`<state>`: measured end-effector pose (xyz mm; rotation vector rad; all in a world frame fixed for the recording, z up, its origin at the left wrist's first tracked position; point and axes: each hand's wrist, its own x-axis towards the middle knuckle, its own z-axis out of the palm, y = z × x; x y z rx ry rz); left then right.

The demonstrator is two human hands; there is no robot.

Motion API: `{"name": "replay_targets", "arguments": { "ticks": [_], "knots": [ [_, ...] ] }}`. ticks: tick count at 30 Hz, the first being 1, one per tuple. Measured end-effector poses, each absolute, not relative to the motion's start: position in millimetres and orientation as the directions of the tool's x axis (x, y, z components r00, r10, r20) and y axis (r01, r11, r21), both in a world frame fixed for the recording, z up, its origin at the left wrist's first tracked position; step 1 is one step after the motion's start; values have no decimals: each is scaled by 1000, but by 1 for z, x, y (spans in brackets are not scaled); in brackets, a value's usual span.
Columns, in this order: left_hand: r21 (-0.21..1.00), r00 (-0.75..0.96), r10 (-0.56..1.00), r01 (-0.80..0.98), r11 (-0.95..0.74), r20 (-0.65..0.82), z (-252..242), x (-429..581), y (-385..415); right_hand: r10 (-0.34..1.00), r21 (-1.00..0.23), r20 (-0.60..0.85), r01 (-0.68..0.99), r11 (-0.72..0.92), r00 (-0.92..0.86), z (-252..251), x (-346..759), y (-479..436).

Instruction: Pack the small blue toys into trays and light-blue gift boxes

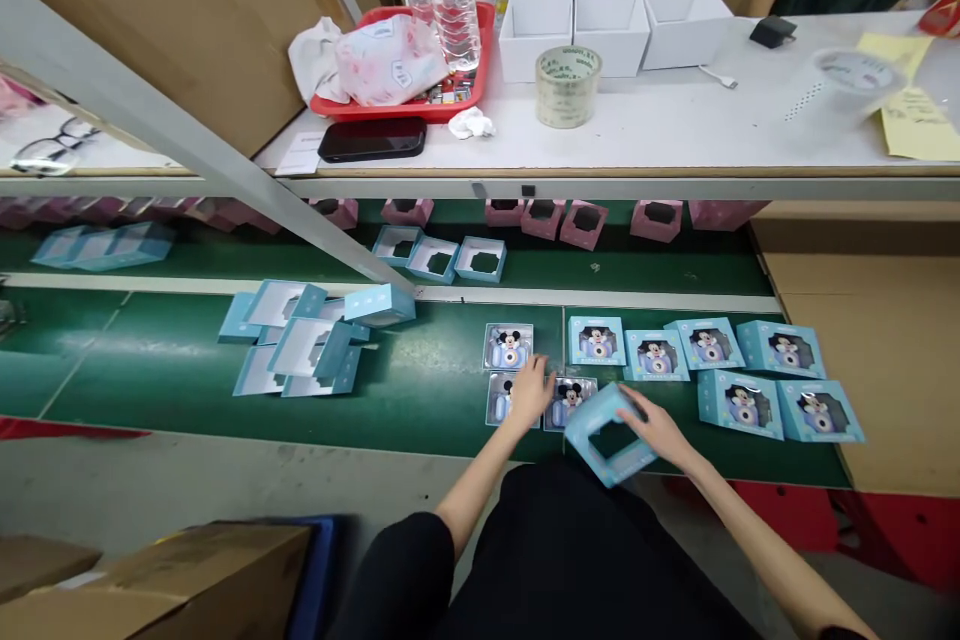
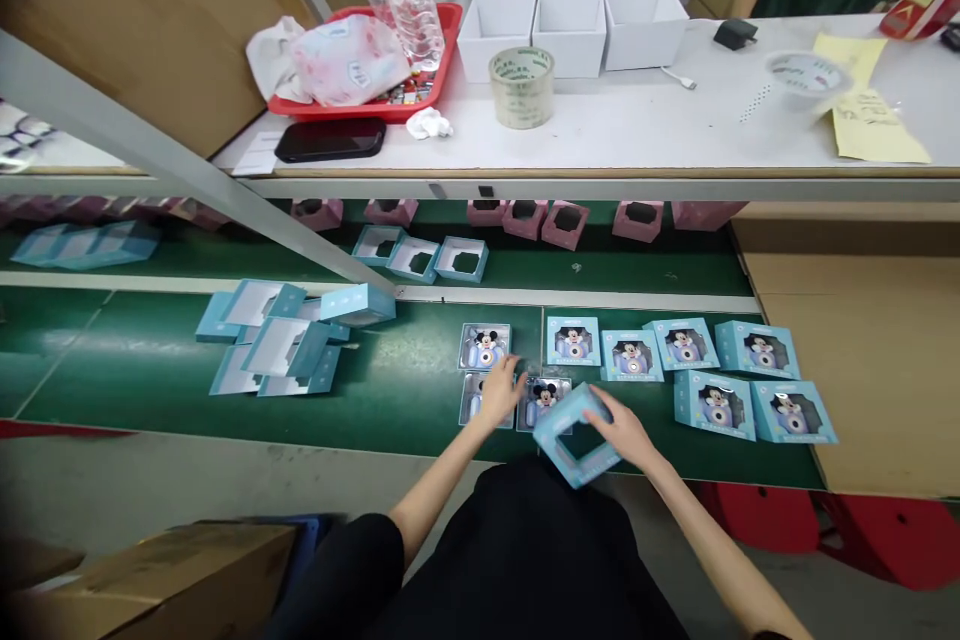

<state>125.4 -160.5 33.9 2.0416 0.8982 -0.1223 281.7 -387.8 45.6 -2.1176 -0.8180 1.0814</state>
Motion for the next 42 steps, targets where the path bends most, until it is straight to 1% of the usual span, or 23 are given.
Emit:
{"name": "replay_targets", "arguments": {
  "ticks": [1, 2, 3, 4, 5, 7, 9, 11, 13, 15, 17, 19, 20, 21, 23, 26, 29, 32, 35, 38, 40, 42],
  "knots": [
    [582, 760, 555, 633, -511, -339, 27, 128, -151, 658, -769, -519, 39, -638, 546, 32, 284, -392],
    [505, 800, 506, 598, -622, -324, 21, 130, -143, 569, -771, -567, -142, -620, 595, 19, 283, -396],
    [484, 833, 435, 552, -679, -341, 13, 133, -137, 489, -763, -605, -283, -581, 628, 6, 278, -399],
    [510, 855, 369, 516, -689, -366, 7, 136, -133, 422, -752, -632, -381, -539, 650, -5, 269, -402],
    [559, 865, 327, 497, -664, -381, 0, 140, -132, 367, -744, -646, -443, -501, 669, -15, 259, -404],
    [641, 859, 315, 511, -573, -403, -11, 151, -136, 285, -746, -643, -497, -443, 711, -28, 240, -408],
    [671, 839, 332, 544, -504, -430, -20, 165, -150, 219, -759, -619, -502, -414, 754, -33, 229, -413],
    [694, 823, 344, 567, -444, -452, -27, 177, -170, 157, -760, -590, -478, -440, 792, -30, 231, -420],
    [725, 806, 357, 585, -363, -472, -32, 182, -194, 125, -741, -558, -424, -521, 820, -24, 241, -426],
    [755, 792, 360, 595, -274, -493, -36, 178, -217, 142, -711, -524, -339, -616, 840, -15, 253, -429],
    [792, 763, 347, 605, -83, -546, -39, 167, -234, 185, -681, -484, -235, -694, 855, -8, 262, -428],
    [787, 728, 309, 600, 145, -612, -40, 154, -245, 205, -632, -458, -154, -759, 865, -2, 267, -424],
    [772, 715, 291, 592, 230, -635, -40, 149, -249, 203, -601, -457, -132, -789, 866, 0, 269, -420],
    [761, 708, 280, 588, 275, -648, -39, 146, -251, 193, -566, -466, -123, -815, 863, 3, 270, -417],
    [759, 703, 285, 603, 246, -652, -36, 145, -251, 175, -504, -499, -120, -855, 849, 7, 272, -412],
    [730, 670, 316, 670, 133, -672, -31, 150, -246, 158, -423, -562, -118, -898, 812, 14, 276, -406],
    [696, 651, 296, 715, 69, -699, -29, 151, -241, 160, -383, -588, -99, -918, 793, 18, 278, -402],
    [738, 708, 243, 673, 54, -663, -34, 145, -242, 191, -416, -544, -65, -907, 817, 14, 273, -404],
    [759, 732, 256, 651, 11, -631, -42, 141, -246, 223, -479, -507, -57, -876, 833, 3, 268, -408],
    [687, 666, 316, 724, -55, -676, -47, 149, -248, 208, -492, -486, -69, -868, 849, -13, 270, -408],
    [617, 600, 363, 783, -82, -713, -48, 159, -249, 196, -483, -477, -70, -873, 857, -23, 273, -406],
    [582, 569, 384, 808, -95, -727, -44, 166, -253, 195, -466, -483, -63, -882, 853, -30, 275, -405]
  ]
}}
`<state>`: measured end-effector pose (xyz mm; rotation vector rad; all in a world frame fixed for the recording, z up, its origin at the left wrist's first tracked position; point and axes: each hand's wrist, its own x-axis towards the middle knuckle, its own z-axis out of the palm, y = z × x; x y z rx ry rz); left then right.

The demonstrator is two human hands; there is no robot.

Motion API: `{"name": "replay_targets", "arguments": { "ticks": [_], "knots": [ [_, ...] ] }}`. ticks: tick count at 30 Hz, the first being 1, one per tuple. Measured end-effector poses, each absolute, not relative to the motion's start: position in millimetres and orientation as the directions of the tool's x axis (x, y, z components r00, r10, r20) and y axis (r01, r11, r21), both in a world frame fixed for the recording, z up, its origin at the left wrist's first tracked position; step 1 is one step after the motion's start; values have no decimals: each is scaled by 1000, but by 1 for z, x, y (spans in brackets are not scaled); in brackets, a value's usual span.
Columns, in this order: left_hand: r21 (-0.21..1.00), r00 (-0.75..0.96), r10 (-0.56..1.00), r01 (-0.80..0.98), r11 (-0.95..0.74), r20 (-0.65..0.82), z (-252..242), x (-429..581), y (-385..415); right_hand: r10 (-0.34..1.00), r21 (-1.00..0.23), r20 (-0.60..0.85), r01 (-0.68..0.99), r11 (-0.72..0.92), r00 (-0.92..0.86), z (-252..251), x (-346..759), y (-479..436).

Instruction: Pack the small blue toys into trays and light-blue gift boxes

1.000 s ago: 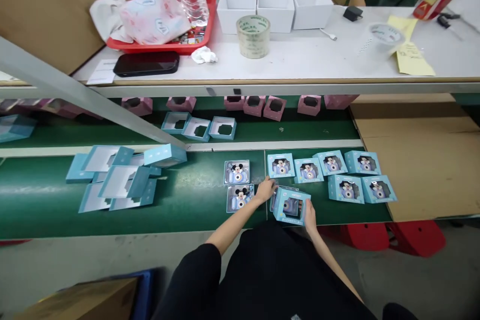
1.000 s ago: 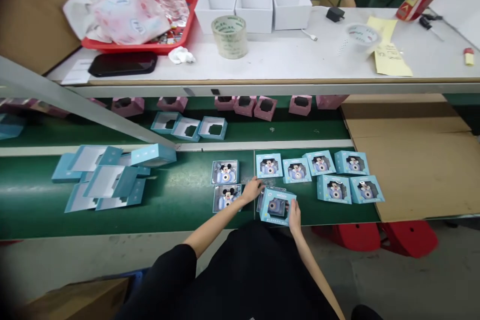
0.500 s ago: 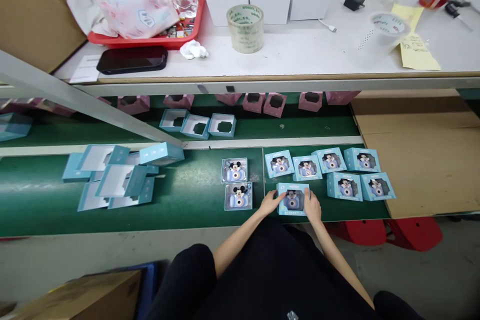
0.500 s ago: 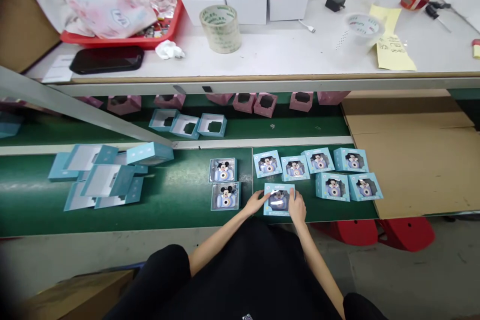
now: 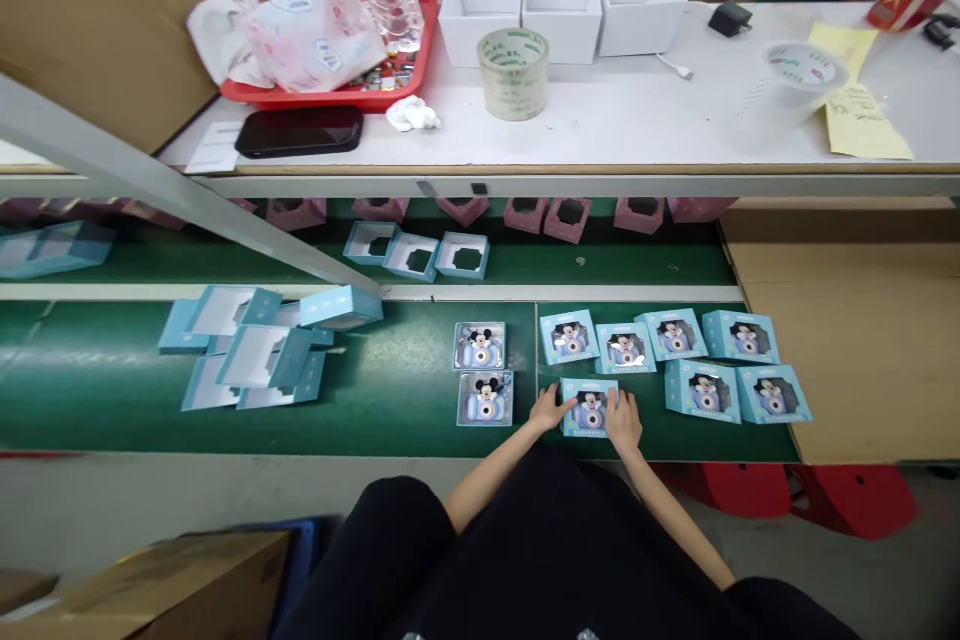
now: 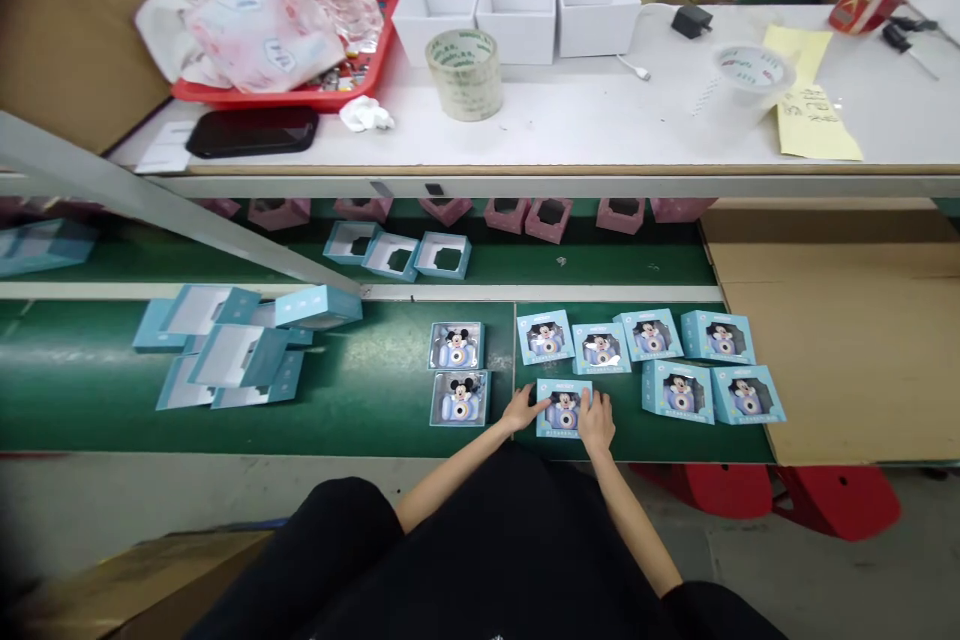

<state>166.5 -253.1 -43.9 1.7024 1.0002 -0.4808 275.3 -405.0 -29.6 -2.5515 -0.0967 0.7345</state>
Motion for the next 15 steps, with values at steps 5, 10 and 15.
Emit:
{"name": "replay_targets", "arguments": {
  "ticks": [5, 10, 15],
  "knots": [
    [715, 624, 472, 699, 21, -623, -22, 141, -241, 186, -318, -568, -5, -948, 802, -33, 284, -437],
    [715, 223, 920, 695, 82, -323, 32, 18, -103, 95, -143, -596, 12, -990, 797, -41, 336, -505],
    [527, -180, 982, 829, 186, -64, 92, -105, 79, -69, -281, -315, -163, -946, 947, -45, 355, -535]
  ]
}}
